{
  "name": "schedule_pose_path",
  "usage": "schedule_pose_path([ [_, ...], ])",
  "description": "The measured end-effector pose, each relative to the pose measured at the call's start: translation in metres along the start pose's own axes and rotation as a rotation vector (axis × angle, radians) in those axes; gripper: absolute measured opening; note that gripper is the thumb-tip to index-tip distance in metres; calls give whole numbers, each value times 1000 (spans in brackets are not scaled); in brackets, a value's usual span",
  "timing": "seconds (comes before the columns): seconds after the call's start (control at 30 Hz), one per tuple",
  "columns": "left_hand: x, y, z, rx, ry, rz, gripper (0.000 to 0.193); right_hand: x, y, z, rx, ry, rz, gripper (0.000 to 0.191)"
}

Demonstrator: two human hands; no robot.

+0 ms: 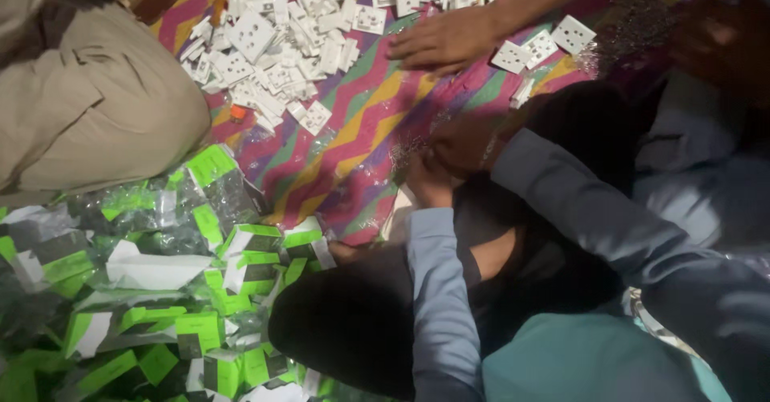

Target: The person sits on a patterned mat covered with white electrical switch plates and green packets, picks up small screws and fastens them onto switch plates by hand, adding completed pieces to a pile. Other people nearby perform the same assembly work.

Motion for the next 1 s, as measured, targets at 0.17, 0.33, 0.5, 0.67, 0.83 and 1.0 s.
schedule_pose_path([
  [0.17,0,4,2,135,27,-9,13,-2,23,-2,-88,-105,-38,21],
  [0.33,1,3,5,91,54,1,16,4,29,-3,-248,-141,-128,22],
  [0.5,2,5,2,40,4,-52,14,0,1,3,63,88,-42,26],
  [0.67,0,6,5,48,-1,-71,12,0,-10,-18,-400,-214,75,36],
  [0.83,-1,7,7,33,1,-95,10,0,-6,-27,-278,-240,88,33],
  [1.0,-2,7,-1,66,-4,-61,11,-7,-24,-31,-458,-160,1,27],
])
Point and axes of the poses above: each hand's wrist, its own x-axis away from the middle knuckle, its own y-axis out of the back of the hand, z = x × y, the point moved 8 cm from there along -x, towards the middle knuckle, and after that the axes turned 5 degrees about x, right-handed, at the moved point
